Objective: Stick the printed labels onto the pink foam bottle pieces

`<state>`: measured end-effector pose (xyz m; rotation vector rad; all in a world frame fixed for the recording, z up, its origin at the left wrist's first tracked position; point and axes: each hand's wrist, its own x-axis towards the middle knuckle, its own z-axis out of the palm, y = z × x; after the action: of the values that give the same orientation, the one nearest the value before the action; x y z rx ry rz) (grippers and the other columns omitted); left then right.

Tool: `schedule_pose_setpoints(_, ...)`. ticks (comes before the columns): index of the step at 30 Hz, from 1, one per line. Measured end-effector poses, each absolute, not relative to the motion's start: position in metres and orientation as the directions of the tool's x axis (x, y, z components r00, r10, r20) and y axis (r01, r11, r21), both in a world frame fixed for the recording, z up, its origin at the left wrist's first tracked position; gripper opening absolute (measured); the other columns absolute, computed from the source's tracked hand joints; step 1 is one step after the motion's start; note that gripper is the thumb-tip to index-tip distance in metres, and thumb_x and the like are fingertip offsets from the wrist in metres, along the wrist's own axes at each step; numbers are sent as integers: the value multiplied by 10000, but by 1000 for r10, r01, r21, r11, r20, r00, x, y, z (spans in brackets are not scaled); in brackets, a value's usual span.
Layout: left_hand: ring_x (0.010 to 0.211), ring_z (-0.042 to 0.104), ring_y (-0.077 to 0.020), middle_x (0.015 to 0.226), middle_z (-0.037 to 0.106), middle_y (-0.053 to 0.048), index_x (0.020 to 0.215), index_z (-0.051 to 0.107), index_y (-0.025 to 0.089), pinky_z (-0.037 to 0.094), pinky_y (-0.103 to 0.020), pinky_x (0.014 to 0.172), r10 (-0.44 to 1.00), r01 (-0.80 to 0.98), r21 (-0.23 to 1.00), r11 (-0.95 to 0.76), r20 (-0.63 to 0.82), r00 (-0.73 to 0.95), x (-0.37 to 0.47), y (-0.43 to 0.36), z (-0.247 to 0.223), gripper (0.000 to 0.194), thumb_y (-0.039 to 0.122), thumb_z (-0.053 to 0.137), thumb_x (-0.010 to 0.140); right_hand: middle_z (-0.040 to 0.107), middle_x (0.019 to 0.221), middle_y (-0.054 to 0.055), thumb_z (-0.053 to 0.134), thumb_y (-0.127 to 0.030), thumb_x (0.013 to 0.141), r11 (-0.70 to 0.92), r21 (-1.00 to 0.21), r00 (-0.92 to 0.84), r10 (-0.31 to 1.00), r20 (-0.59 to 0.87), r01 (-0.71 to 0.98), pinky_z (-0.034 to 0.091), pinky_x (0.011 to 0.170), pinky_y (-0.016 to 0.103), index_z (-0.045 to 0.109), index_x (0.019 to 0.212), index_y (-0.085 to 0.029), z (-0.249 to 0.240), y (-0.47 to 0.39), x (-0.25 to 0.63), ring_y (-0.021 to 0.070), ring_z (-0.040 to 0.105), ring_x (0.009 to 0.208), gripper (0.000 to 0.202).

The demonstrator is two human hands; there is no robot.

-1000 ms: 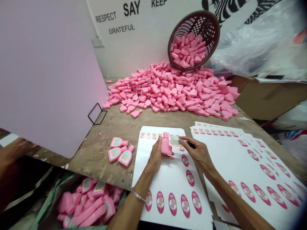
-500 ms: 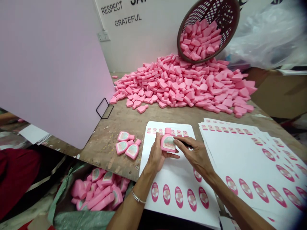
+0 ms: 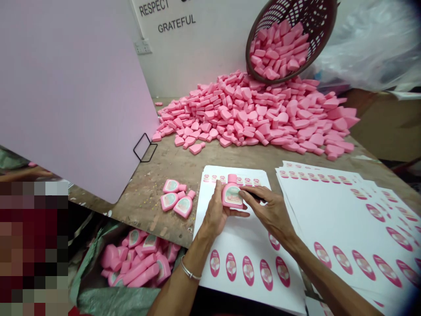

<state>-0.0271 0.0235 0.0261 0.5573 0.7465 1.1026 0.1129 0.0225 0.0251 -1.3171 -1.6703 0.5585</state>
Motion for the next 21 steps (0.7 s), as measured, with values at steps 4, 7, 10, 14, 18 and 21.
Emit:
schedule_pose_setpoints(4,752,654,-183,910,650,-79,1008,615,127,590,-364,673,941,-551,777,305,-157,300,-31,20,29,363,427,620,806,709,864,39,579,-403,853,352,-753,-47,918,394,556,470,695,318,713,963,-223,27,23,112,167,598,746,250)
schedule_pose_setpoints(7,817,644,-182,959,627,-59,1048,576,151,578,-368,729,938,-521,810,268,-97,331,-35,17,31,369,277,713,729,692,809,46,505,-397,897,409,-599,-157,890,428,688,427,727,339,701,1012,-230,30,24,114,179,579,741,282)
schedule_pose_setpoints(10,796,634,-175,931,625,-65,1031,560,142,576,-361,715,935,-537,796,281,-101,339,-39,13,34,356,285,700,737,669,797,76,461,-386,916,384,-339,-201,861,468,859,368,781,382,682,1088,-224,32,27,121,220,569,806,323)
schedule_pose_setpoints(14,764,612,-157,926,635,-98,1011,542,119,577,-338,684,935,-556,777,295,-115,336,-45,5,35,333,270,680,748,662,911,112,478,-467,882,272,-390,-42,862,505,880,398,785,395,629,1160,-196,34,35,126,262,577,879,417)
schedule_pose_setpoints(18,726,618,-156,787,612,-27,983,534,139,582,-356,683,916,-557,750,356,-162,368,-51,-6,30,402,187,748,646,608,1196,105,607,-540,749,325,-695,-185,945,271,642,478,794,355,474,1316,-219,29,37,106,249,604,976,665)
schedule_pose_setpoints(21,721,639,-171,726,620,-11,1027,531,154,580,-346,673,895,-521,758,393,-186,405,-58,-17,23,473,191,767,619,623,1192,116,604,-568,722,245,-784,-214,966,146,570,508,780,365,506,1271,-199,16,40,88,264,622,991,669)
